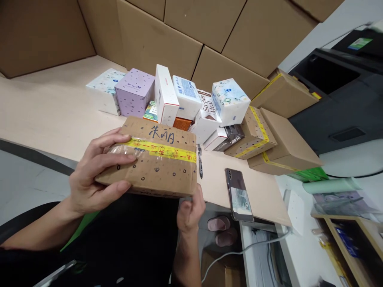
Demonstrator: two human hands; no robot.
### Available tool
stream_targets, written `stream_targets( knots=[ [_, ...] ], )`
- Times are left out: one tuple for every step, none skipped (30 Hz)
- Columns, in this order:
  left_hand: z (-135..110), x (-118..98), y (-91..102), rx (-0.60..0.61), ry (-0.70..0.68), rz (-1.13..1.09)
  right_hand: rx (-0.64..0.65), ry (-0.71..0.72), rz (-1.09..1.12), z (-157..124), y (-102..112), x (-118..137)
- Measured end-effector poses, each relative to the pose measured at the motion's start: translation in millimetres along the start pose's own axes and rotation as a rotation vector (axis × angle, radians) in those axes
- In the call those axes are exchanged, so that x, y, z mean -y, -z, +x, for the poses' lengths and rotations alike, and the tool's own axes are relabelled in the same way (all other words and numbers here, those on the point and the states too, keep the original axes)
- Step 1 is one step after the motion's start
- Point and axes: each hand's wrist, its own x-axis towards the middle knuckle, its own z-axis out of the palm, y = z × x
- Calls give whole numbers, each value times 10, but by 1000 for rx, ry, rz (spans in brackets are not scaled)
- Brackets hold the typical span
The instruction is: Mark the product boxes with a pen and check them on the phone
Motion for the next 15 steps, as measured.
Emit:
stream_targets(
  knots=[
    [21, 4, -1, -6, -7, 14, -26, -41, -17, 79, 38, -23],
    [36, 13, -3, -11, -11, 21, -63, -80, -54, 178, 77, -50],
    [43, 23, -7, -15, -18, 24, -102, -117, -106, 294, 111, -79],
    [44, 32, -11, -20, -28, 26, -129, -149, -169, 419, 137, -108],
    [39, 40, -14, -24, -41, 24, -123, -180, -233, 547, 151, -133],
    [31, 45, -16, -28, -53, 22, -86, -217, -294, 670, 152, -153],
    [22, 49, -17, -29, -65, 20, -24, -264, -354, 783, 141, -165],
    [14, 52, -17, -27, -73, 19, 60, -327, -404, 882, 119, -169],
    [7, 55, -15, -22, -80, 21, 148, -397, -438, 962, 91, -167],
    [2, 57, -11, -15, -85, 25, 224, -464, -456, 1024, 60, -161],
    [0, 61, -6, -8, -88, 29, 283, -519, -458, 1069, 30, -152],
    [-1, 65, 2, 1, -91, 34, 318, -557, -446, 1098, 6, -144],
    [-1, 69, 11, 10, -98, 37, 330, -578, -426, 1114, -11, -138],
    [0, 73, 24, 19, -106, 39, 325, -584, -404, 1119, -18, -134],
    [-1, 76, 40, 30, -112, 41, 311, -582, -386, 1113, -16, -133]
  ],
)
